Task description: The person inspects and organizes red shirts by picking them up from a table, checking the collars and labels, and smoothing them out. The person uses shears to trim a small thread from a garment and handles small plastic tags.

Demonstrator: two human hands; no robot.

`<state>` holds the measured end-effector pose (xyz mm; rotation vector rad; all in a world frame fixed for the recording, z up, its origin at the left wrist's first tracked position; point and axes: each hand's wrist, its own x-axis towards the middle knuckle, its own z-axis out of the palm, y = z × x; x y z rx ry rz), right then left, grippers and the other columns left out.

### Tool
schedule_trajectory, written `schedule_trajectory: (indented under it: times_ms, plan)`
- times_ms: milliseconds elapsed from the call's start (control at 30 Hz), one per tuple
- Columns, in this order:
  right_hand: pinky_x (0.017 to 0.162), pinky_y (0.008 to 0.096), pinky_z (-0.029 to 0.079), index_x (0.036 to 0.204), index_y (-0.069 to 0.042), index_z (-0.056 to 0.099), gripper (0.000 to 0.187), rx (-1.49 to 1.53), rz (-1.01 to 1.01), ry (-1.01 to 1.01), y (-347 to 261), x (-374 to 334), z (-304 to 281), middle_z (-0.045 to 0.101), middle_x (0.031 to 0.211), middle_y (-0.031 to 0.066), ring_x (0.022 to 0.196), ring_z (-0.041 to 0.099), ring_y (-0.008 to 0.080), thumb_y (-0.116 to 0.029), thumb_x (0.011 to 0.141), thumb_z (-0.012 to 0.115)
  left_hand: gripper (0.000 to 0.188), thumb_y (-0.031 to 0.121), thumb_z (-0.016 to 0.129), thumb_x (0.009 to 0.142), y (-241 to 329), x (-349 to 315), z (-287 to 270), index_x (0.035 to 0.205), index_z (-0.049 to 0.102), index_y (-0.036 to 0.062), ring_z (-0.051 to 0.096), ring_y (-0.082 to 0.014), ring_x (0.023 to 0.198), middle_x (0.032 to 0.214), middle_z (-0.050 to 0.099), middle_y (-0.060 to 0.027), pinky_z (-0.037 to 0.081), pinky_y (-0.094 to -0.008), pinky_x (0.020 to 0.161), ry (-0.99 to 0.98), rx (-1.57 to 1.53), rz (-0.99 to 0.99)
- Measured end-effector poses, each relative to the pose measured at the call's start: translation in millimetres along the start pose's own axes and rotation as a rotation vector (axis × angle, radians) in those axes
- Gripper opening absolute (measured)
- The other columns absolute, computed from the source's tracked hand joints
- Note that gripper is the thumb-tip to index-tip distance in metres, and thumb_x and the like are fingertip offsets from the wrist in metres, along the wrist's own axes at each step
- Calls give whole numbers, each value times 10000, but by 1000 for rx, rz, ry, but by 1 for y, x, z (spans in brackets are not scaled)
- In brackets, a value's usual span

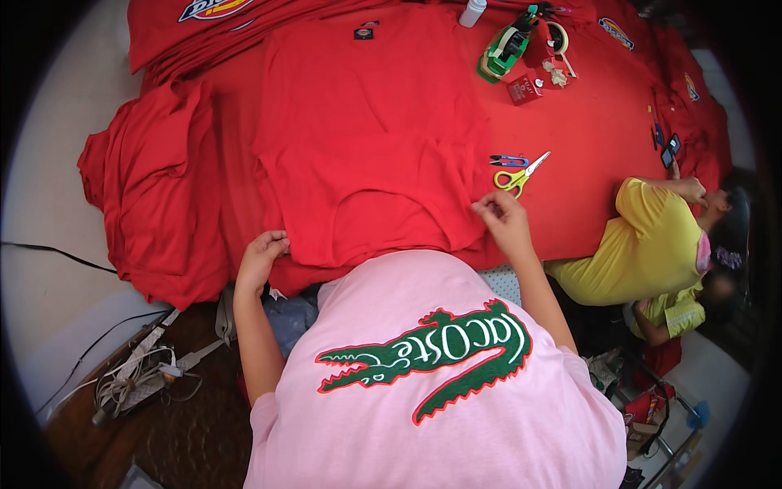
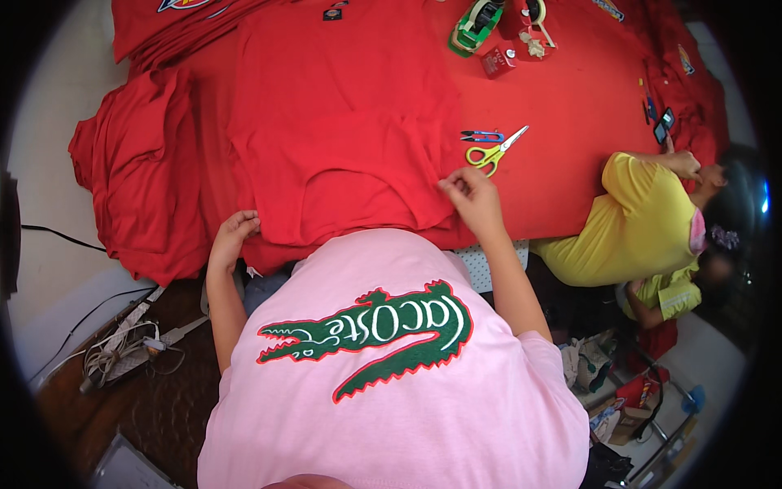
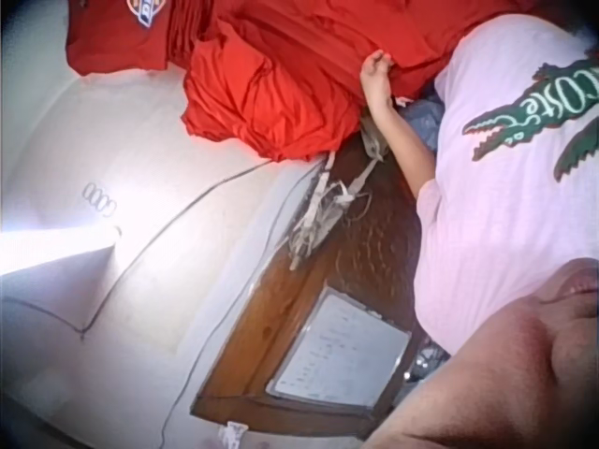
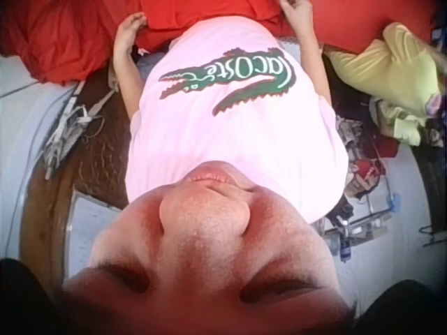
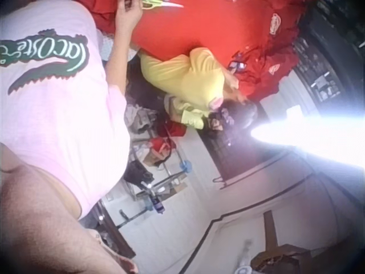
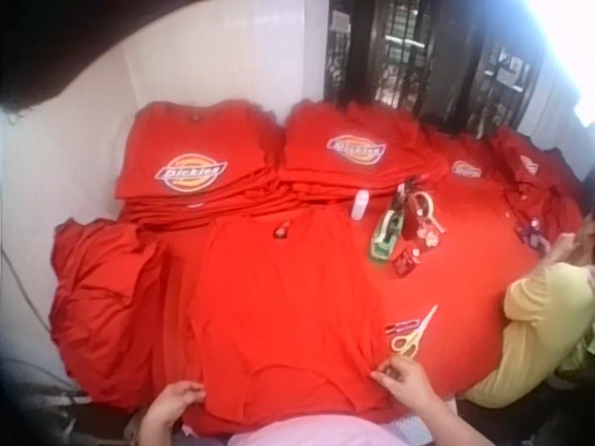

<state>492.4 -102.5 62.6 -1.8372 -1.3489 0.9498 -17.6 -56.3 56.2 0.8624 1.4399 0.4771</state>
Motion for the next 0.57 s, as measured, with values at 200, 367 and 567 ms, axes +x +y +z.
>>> schedule_trajectory:
  times_ms: [200,367,567]
  plan:
    - [642,341,495,864,-1,637,355,-358,134,-287,-20,2,-12,561,746,75,678,589,150,-268,830,869,293,178,760,938,9,-10,8,1160,709,-6,699,-123,952,1038,759,-52,517,-268,911,-155,44,-51]
    - [558,264,501,866,-57,652,246,287,345,-449,-68,42,-46,614,751,-29,601,603,90,-237,917,811,200,145,757,931,69,-10,9,1088,717,28,722,-142,831,992,762,-48,580,-316,764,-399,-156,14]
    - [757,286,591,1320,-48,578,420,972,28,136,-96,100,-54,717,1255,147,967,753,238,-225,972,735,619,217,617,1050,155,46,11,1607,353,152,482,-305,1440,1620,430,-113,391,-414,1186,40,-665,684]
